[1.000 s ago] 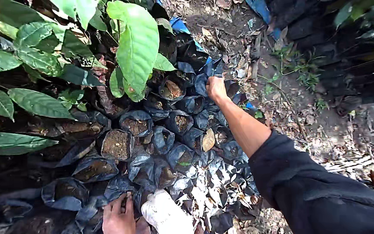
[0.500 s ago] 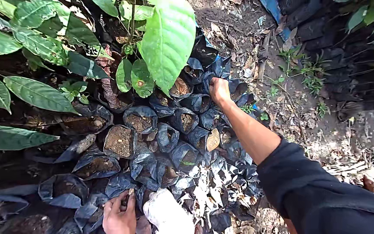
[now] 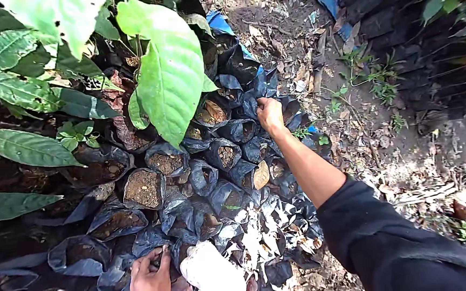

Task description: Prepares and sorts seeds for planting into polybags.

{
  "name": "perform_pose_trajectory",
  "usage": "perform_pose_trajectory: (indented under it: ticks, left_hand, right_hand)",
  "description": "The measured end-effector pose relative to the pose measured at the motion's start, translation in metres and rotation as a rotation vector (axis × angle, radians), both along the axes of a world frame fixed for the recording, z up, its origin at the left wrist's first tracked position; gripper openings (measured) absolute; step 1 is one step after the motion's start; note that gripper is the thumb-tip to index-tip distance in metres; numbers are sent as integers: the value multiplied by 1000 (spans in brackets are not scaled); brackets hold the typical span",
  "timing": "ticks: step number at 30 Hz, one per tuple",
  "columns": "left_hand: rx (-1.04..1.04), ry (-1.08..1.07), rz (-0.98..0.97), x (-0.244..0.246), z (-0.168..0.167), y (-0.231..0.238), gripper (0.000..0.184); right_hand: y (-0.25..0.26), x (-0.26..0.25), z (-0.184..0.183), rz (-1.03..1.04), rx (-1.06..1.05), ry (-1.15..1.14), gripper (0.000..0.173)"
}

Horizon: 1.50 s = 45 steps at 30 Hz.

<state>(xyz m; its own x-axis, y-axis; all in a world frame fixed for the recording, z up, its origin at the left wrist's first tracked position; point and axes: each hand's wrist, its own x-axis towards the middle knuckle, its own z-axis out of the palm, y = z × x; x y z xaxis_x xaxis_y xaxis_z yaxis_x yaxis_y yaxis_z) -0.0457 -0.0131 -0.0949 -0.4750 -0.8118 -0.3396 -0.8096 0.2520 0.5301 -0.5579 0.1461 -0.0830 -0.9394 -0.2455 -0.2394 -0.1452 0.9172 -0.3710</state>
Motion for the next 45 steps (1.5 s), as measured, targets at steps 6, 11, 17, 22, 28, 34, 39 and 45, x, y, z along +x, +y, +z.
perform_pose_trajectory:
  ticks: [6, 11, 17, 22, 28, 34, 39, 45]
  left_hand:
    - [8, -2, -29, 1, 0, -1, 23]
    - [8, 15, -7, 3, -3, -2, 22]
    - [10, 20, 6, 6, -5, -5, 21]
    - [29, 21, 15, 7, -6, -10, 19]
    - [259, 131, 157, -19, 49, 0, 20]
    - [428, 504, 238, -47, 100, 67, 17]
    - [587, 643, 135, -85, 117, 95, 13]
    - [650, 651, 97, -113, 116, 102, 12]
  right_hand:
    - [2, -5, -1, 78, 62, -29, 25]
    - [0, -7, 3, 139, 92, -43, 15]
    - [-5, -12, -1, 172, 115, -59, 17]
    - [79, -30, 49, -166, -22, 175, 40]
    - [179, 14, 130, -229, 87, 220, 77]
    - [66, 216, 135, 375, -419, -556, 21]
    - [44, 257, 118, 429, -620, -784, 19]
    - [62, 240, 128, 339, -675, -862, 15]
